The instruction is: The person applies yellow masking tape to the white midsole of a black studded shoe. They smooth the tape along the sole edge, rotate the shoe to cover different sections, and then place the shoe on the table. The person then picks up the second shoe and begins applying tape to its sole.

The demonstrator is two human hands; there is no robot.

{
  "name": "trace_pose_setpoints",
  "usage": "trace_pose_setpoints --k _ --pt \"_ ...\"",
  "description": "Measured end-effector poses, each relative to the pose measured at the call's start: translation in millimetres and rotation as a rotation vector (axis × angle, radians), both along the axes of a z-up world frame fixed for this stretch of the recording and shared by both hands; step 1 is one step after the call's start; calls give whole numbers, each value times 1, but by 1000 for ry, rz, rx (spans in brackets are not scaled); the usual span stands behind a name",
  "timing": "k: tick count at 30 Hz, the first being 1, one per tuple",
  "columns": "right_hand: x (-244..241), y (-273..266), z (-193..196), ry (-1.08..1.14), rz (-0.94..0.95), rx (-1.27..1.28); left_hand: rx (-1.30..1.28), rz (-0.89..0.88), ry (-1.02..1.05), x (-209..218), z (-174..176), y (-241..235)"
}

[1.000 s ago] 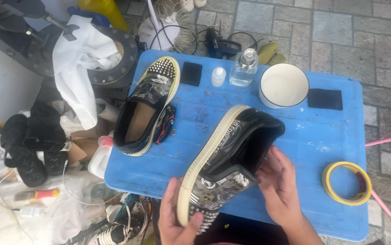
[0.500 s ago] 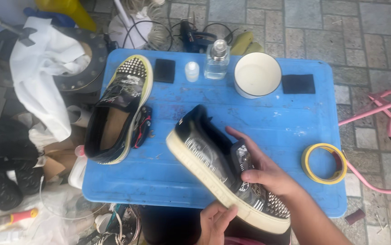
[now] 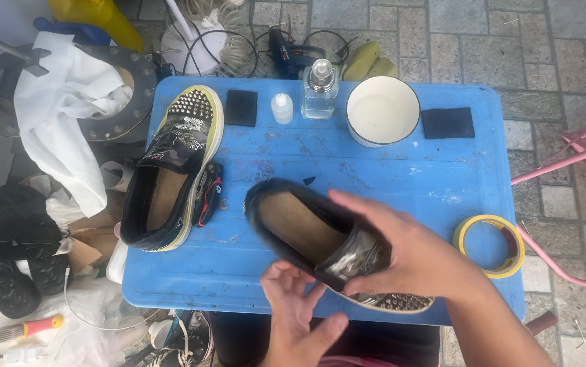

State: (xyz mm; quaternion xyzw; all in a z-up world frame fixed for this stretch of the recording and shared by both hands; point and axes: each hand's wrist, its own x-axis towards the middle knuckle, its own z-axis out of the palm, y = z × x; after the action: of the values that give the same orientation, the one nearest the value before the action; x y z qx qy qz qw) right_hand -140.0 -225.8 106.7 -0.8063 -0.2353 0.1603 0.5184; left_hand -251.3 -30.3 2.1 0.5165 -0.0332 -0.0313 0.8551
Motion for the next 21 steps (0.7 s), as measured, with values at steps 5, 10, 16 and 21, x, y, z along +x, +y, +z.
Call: trace_pose_setpoints --k 5,10,16,21 --pt "-5 20 23 -402 45 -286 -267 1 159 15 1 -11" --pt "-1 22 14 -900 88 -487 -173 -185 277 26 5 7" --pt "-3 26 -24 -1155 82 -550 216 -354 373 32 5 27" --pt "-14 23 -43 -1133 32 -556 747 -417 198 22 18 38"
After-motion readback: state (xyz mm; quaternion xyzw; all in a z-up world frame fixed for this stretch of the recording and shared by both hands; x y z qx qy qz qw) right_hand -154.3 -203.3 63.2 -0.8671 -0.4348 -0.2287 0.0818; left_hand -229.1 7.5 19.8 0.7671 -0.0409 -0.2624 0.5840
